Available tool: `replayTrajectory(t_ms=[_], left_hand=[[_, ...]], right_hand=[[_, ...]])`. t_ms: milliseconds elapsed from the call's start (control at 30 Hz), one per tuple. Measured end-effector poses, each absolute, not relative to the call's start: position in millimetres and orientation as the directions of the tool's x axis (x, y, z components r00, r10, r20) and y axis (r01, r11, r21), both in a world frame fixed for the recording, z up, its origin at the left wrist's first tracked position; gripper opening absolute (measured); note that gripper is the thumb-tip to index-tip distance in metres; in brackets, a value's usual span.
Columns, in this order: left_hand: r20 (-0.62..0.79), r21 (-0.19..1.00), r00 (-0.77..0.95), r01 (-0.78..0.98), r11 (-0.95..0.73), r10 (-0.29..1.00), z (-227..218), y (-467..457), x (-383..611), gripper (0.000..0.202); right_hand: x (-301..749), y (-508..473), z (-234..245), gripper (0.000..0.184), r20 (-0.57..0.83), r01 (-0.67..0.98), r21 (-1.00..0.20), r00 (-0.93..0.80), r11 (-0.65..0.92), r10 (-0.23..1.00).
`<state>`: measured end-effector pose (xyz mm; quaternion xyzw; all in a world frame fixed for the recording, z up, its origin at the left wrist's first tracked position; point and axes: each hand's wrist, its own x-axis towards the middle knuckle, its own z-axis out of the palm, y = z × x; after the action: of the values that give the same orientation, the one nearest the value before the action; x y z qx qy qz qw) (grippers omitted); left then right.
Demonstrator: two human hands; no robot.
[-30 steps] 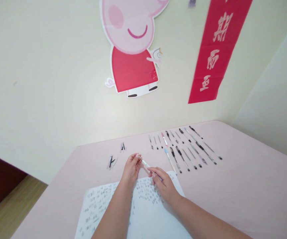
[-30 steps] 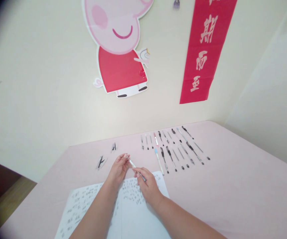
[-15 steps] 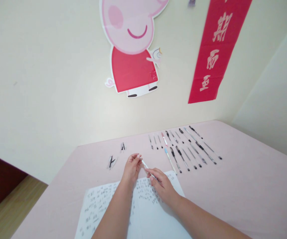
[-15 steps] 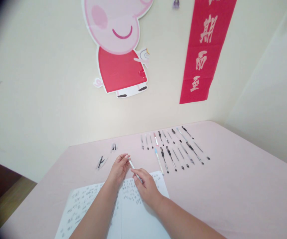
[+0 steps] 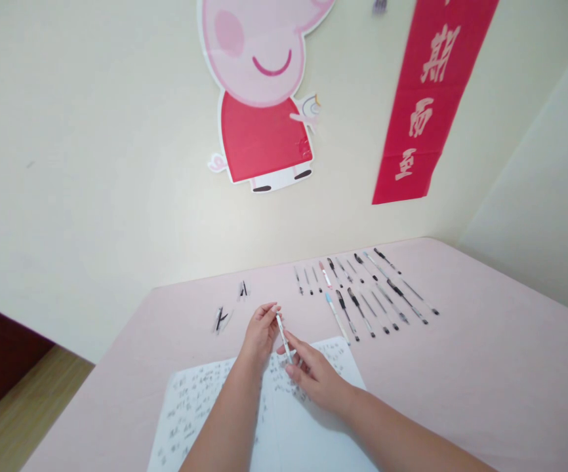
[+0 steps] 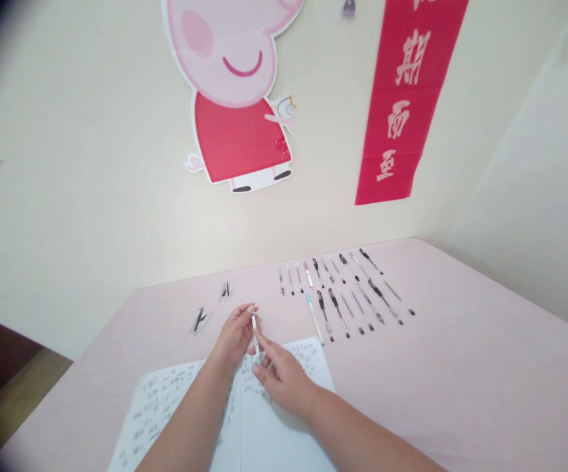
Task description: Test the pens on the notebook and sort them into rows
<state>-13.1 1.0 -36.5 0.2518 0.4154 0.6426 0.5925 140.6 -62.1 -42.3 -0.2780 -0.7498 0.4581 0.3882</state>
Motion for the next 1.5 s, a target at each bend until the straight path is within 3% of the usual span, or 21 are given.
replayTrajectory(t_ms=[533, 1200, 1500], left_hand=[[-0.180, 0.862, -0.138, -0.499, 0.088, 0.974, -33, -2, -10, 0.038], [-0.128, 0.853, -0.163, -0.521, 0.025, 0.978, -37, -1, -13, 0.036], [-0.064, 0.911, -0.223, -0.411, -0.034, 0.973, -38, 1, -12, 0.042]], right_hand=[[139, -67, -35, 0.048, 0.307, 0.248, -0.841, -0.514, 0.482, 0.801], [140, -63, -33, 0.034, 0.341, 0.250, -0.828, -0.487, 0.503, 0.804], [143, -62, -25, 0.030, 0.358, 0.312, -0.800, -0.437, 0.513, 0.825]])
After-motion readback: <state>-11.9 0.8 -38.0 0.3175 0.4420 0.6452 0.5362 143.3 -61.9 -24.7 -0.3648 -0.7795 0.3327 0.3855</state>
